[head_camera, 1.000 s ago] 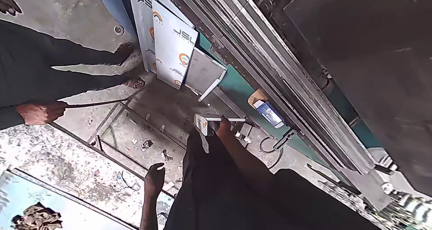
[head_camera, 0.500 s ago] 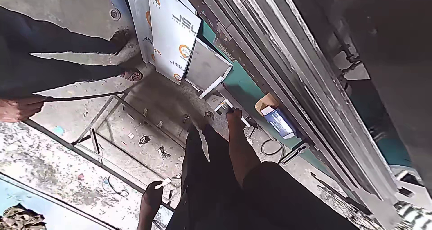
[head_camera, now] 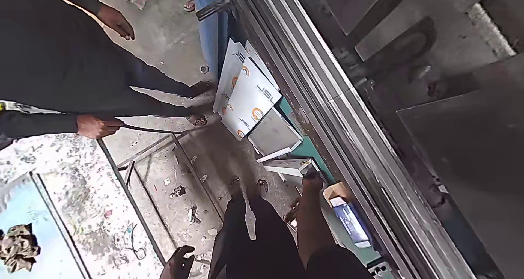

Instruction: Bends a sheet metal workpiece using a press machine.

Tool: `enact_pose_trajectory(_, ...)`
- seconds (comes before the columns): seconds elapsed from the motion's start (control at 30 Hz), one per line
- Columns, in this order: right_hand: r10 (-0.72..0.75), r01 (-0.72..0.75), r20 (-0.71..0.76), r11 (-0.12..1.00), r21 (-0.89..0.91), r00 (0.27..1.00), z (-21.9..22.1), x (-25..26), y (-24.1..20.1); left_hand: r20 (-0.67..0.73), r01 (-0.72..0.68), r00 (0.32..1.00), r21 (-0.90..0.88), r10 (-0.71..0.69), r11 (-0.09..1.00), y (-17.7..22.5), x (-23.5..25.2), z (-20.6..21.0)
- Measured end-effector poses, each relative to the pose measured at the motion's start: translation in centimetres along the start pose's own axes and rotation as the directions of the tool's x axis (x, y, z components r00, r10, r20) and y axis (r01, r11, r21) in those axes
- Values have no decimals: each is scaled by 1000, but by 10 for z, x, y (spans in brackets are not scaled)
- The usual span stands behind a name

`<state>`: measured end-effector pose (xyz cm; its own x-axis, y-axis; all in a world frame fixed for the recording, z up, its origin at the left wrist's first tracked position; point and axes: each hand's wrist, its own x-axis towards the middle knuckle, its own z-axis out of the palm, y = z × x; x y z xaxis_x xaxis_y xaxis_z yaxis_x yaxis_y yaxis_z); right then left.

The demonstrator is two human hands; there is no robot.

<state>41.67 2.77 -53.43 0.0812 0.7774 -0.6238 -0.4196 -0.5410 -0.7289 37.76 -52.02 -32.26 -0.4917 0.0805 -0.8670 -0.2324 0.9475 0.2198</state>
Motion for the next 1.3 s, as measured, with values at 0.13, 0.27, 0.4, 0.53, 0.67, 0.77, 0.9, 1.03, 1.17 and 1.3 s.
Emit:
enact_pose_trajectory(0.13, 40, -39, 20, 998, -46, 999, 10, 3, -12, -25, -29, 999, -7, 29, 1000, 1, 1, -1)
enact_pose_trajectory(0.27, -33, 42, 31, 913, -407, 999, 24, 1, -3, -30, -73, 997, -3, 73, 997, 11, 11, -11)
enact_pose_trajectory(0.4, 143, 129, 193, 365, -922, 971, 74, -43, 20, -62, -181, 981, 24, 182, 983, 27, 49, -39)
enact_pose_trajectory(0.53, 362, 590, 498, -214, -779, 788, 175, -79, 52, -57, -255, 965, 51, 257, 966, 49, 108, -87)
enact_pose_trajectory(0.67, 292, 765, 707, -250, -593, 644, 306, -88, 99, -115, -311, 943, 30, 313, 950, 62, 134, -146)
enact_pose_trajectory(0.77, 134, 769, 796, -395, -503, 590, 406, -76, 138, -151, -276, 951, -9, 272, 961, 63, 136, -186)
enact_pose_trajectory(0.9, 82, 662, 765, -566, -491, 638, 479, -55, 178, -110, -193, 974, 35, 196, 981, 43, 142, -220)
enact_pose_trajectory(1.03, 35, 611, 691, -500, -613, 722, 488, -53, 188, -105, -165, 980, 47, 169, 985, 36, 145, -247)
enact_pose_trajectory(1.17, 35, 589, 624, -372, -717, 781, 468, -82, 196, -125, -206, 969, 55, 211, 977, 49, 162, -264)
enact_pose_trajectory(1.3, 61, 619, 646, -368, -694, 761, 440, -125, 200, -140, -335, 927, 103, 347, 937, 86, 187, -282)
